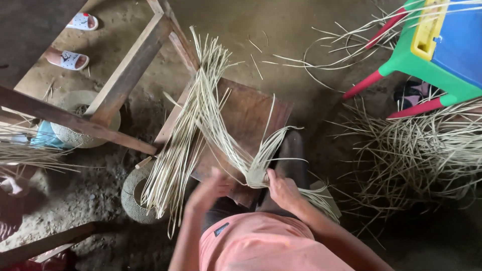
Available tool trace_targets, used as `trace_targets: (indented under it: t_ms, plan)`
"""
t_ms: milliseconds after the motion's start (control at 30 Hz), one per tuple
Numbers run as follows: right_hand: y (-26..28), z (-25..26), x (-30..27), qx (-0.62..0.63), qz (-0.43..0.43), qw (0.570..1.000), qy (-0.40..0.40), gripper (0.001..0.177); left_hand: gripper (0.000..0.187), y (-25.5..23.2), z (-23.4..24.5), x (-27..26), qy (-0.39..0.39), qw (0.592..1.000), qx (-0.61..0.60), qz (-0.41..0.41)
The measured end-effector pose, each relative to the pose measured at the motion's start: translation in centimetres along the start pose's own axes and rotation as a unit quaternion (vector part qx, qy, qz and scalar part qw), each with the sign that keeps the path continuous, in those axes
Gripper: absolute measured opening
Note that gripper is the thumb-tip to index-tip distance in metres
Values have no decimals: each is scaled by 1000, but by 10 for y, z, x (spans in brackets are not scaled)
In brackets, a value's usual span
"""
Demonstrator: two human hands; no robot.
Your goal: Weaving long, thin straw or palm leaf strips together to create a larger piece of material.
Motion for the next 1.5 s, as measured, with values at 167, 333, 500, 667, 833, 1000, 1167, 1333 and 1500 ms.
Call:
trace_targets:
  t_ms: [167, 333, 500, 667, 833, 1000, 1167, 1333, 1500]
  plan:
    - [-2, -6, -23, 7, 0, 1000, -2, 41, 25, -54, -118, -31, 99, 926, -350, -100]
    - [-15, -4, -45, -49, 12, 997, -54, 44, 17, -136, -106, -9, -98, 962, -208, -146]
    - [-63, 7, -84, 5, -84, 996, -29, 37, 18, -187, -29, 133, -215, 950, -127, -188]
    - [-120, 18, -139, 124, -288, 945, 89, 38, 34, -245, 52, 161, -336, 909, 105, -223]
    - [-134, -10, -136, 76, -220, 971, 59, 39, 38, -259, 121, 140, -371, 906, 197, -42]
    - [-75, -4, -45, 10, -102, 994, -35, 35, 95, -274, 160, 73, -412, 887, 206, -14]
    - [16, 25, 41, -16, 81, 993, -84, 28, 78, -232, 126, 33, -389, 737, 476, -279]
    - [23, -7, 52, -18, 107, 993, -45, 26, 18, -101, 47, -35, -279, 855, 343, -272]
    - [26, -17, 48, -37, 119, 992, -28, 33, 13, -35, 4, -49, -268, 939, 64, -205]
Point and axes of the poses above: each hand's wrist, its own x-axis towards the middle knuckle, its own z-axis out of the back of the hand, y = z × x, the point moved 10 cm from there along x, towards the middle knuckle, and after that the axes turned 11 degrees about -y, right-handed, at the moved point
